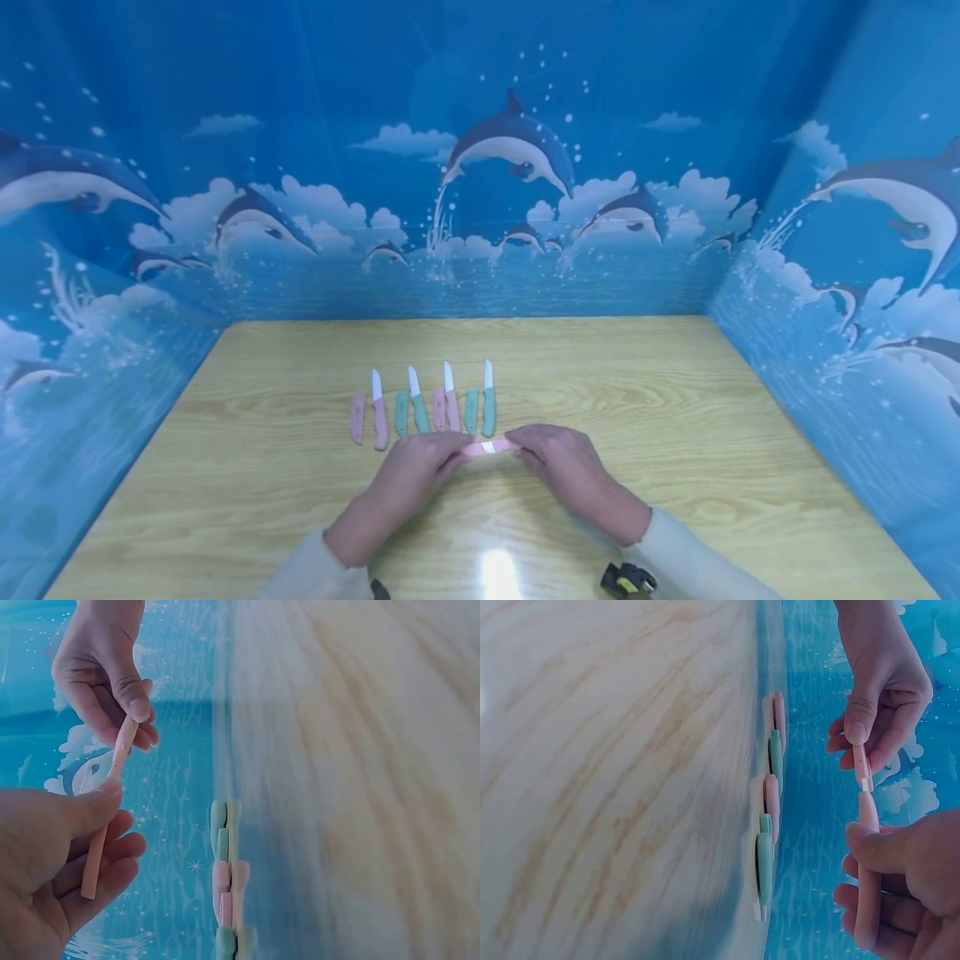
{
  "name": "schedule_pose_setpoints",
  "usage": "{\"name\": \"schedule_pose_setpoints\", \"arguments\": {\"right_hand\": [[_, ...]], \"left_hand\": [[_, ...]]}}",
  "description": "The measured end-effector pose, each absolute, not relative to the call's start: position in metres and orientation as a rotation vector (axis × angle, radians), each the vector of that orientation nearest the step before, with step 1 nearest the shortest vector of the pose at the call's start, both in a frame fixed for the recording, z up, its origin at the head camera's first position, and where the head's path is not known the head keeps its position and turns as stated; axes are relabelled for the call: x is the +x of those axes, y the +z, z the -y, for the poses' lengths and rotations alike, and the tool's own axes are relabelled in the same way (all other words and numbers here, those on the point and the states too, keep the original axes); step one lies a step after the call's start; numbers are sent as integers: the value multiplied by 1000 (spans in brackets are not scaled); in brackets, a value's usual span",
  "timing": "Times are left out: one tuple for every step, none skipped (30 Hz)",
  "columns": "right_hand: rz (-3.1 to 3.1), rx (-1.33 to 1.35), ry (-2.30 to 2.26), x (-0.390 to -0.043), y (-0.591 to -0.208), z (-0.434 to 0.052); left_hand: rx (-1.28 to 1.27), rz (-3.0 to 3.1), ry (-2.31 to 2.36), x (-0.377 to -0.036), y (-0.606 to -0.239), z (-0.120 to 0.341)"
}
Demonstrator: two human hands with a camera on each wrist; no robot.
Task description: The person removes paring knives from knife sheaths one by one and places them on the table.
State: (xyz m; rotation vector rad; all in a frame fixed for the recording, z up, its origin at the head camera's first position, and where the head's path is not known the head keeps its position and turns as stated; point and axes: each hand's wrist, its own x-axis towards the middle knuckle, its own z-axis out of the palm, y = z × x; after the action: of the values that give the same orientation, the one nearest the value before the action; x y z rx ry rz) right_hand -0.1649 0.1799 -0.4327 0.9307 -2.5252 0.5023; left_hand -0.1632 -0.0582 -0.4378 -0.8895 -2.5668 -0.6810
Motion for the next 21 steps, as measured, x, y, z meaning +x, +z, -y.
{"name": "schedule_pose_setpoints", "arguments": {"right_hand": [[2524, 932, 509, -165, -433, -180], [2523, 933, 511, -165, -433, -180], [2520, 935, 513, -165, -433, -180], [2519, 935, 513, -166, -433, -180], [2517, 935, 509, -166, -433, -180], [2516, 933, 505, -166, -433, -180], [2514, 932, 501, -167, -433, -180], [2514, 930, 500, -167, -433, -180], [2514, 927, 499, -167, -433, -180], [2516, 923, 500, -167, -433, -180], [2518, 920, 500, -167, -433, -180], [2520, 918, 501, -167, -433, -180], [2521, 919, 505, -167, -433, -180], [2522, 919, 507, -167, -433, -180], [2522, 920, 506, -167, -433, -181], [2522, 921, 507, -167, -433, -181], [2520, 921, 509, -167, -434, -181], [2516, 921, 511, -167, -434, -181], [2514, 920, 515, -167, -434, -181], [2513, 919, 518, -167, -435, -181], [2511, 919, 520, -167, -435, -181]], "left_hand": [[-880, 2572, -685, -163, -438, 58], [-868, 2578, -689, -163, -438, 58], [-861, 2580, -691, -163, -437, 58], [-856, 2583, -697, -163, -437, 58], [-851, 2585, -698, -163, -437, 58], [-852, 2584, -701, -163, -436, 57], [-851, 2586, -699, -163, -436, 57], [-848, 2586, -701, -163, -436, 57], [-848, 2584, -706, -163, -436, 57], [-846, 2584, -707, -163, -436, 58], [-843, 2586, -705, -163, -436, 58], [-840, 2588, -705, -163, -437, 58], [-838, 2589, -701, -163, -437, 59], [-837, 2592, -699, -163, -437, 59], [-837, 2594, -697, -162, -437, 59], [-839, 2595, -693, -162, -437, 59], [-841, 2598, -692, -162, -437, 59], [-842, 2599, -691, -162, -437, 59], [-841, 2599, -691, -162, -437, 59], [-839, 2598, -693, -162, -437, 59], [-835, 2598, -694, -162, -437, 59]]}}
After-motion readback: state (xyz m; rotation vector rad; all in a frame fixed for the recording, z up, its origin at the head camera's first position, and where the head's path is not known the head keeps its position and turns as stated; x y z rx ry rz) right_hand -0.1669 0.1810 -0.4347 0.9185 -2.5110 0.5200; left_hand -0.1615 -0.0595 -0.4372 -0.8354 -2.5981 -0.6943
